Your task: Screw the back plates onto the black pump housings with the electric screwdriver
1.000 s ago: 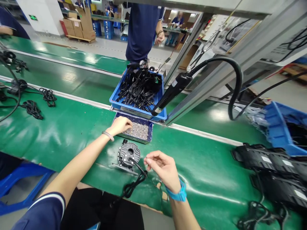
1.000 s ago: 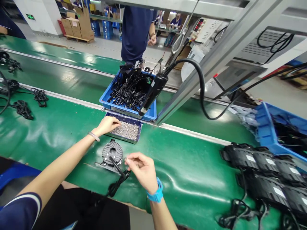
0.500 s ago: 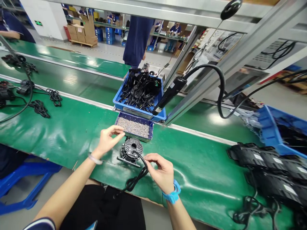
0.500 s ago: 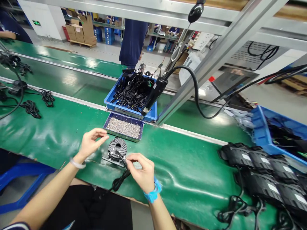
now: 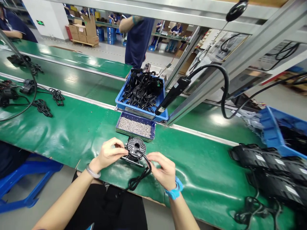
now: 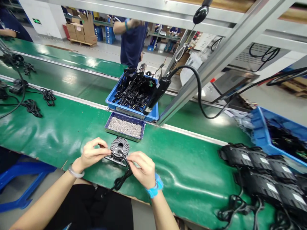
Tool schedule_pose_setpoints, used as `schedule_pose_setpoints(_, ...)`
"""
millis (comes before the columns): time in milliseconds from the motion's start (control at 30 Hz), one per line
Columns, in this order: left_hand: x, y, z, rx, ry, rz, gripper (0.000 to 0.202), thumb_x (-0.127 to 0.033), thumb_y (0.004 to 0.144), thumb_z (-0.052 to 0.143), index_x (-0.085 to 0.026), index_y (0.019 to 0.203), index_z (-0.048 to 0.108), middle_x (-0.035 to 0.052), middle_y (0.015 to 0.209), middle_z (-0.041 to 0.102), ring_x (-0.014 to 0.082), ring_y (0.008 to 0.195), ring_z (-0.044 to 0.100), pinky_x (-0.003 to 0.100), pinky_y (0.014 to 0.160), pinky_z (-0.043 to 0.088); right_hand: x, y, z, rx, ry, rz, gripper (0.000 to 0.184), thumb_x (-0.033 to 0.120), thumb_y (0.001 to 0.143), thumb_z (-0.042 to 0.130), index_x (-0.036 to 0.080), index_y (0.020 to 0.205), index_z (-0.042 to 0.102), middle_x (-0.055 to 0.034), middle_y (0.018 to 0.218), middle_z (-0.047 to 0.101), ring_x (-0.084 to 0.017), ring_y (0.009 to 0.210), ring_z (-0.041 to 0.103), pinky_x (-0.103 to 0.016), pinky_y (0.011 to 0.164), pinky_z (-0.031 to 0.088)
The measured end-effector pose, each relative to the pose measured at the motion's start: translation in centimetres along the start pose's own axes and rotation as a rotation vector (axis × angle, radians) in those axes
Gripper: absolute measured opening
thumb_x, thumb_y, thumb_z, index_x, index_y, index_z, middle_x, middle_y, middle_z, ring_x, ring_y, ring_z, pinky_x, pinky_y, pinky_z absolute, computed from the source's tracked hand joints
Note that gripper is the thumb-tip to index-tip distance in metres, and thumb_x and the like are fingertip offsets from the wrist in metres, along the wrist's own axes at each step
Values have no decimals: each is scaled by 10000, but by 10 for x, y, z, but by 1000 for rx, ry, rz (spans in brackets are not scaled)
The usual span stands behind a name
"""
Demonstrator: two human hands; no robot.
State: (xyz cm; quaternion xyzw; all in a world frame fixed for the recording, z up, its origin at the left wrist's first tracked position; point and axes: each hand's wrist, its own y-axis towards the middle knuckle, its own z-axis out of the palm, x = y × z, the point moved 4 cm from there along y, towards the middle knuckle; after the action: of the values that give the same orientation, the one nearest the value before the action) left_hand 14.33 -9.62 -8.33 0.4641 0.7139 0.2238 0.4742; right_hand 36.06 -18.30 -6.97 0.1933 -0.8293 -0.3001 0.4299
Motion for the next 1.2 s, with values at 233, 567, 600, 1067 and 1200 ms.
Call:
schedule_pose_setpoints(233, 25, -12, 15, 25, -357, -465, 184, -280, 815, 855, -177, 907, 734, 30, 844, 678, 120, 704, 615, 232, 651, 534, -10, -7, 5, 75, -70, -157, 232, 41, 895, 662, 199, 1026, 768, -62, 737, 669, -172, 678, 598, -287, 597, 491)
schedule_pose_setpoints(567, 102, 20, 39, 364, -148, -613, 200, -310, 926, 678, -158, 1039, 742, 87, 1022, 778, 187, 910, 720, 276, 791, 564, -61, 0, -5, 131, -181, 146, 412, 286, 1074, 367, 223, 1102, 772, -45, 637, 661, -191, 579, 647, -325, 549, 532)
schedule_pose_setpoints(600, 112, 30, 49, 492, -13, -590, 178, -276, 941, 649, -164, 1030, 755, 84, 1023, 787, 189, 917, 726, 282, 817, 560, -74, 11, -2, 175, -220, 196, 405, 291, 1077, 370, 228, 1103, 769, -66, 715, 708, -202, 650, 684, -341, 603, 562)
schedule_pose_setpoints(1067, 125, 87, 91, 962, 372, -546, 104, -132, 834, 730, -168, 745, 768, 106, 787, 785, 259, 837, 759, 307, 787, 552, -161, 70, 63, 709, -376, 563, 148, 284, 976, 675, 141, 940, 692, -56, 979, 715, -181, 900, 688, -377, 852, 585)
schedule_pose_setpoints(1200, 109, 85, 69, 804, 391, -522, 209, -186, 992, 529, -162, 931, 728, 119, 967, 762, 242, 922, 718, 327, 842, 539, -138, 65, 42, 494, -194, 566, 81, 145, 907, 648, 156, 830, 670, -69, 898, 709, -171, 843, 672, -309, 816, 549)
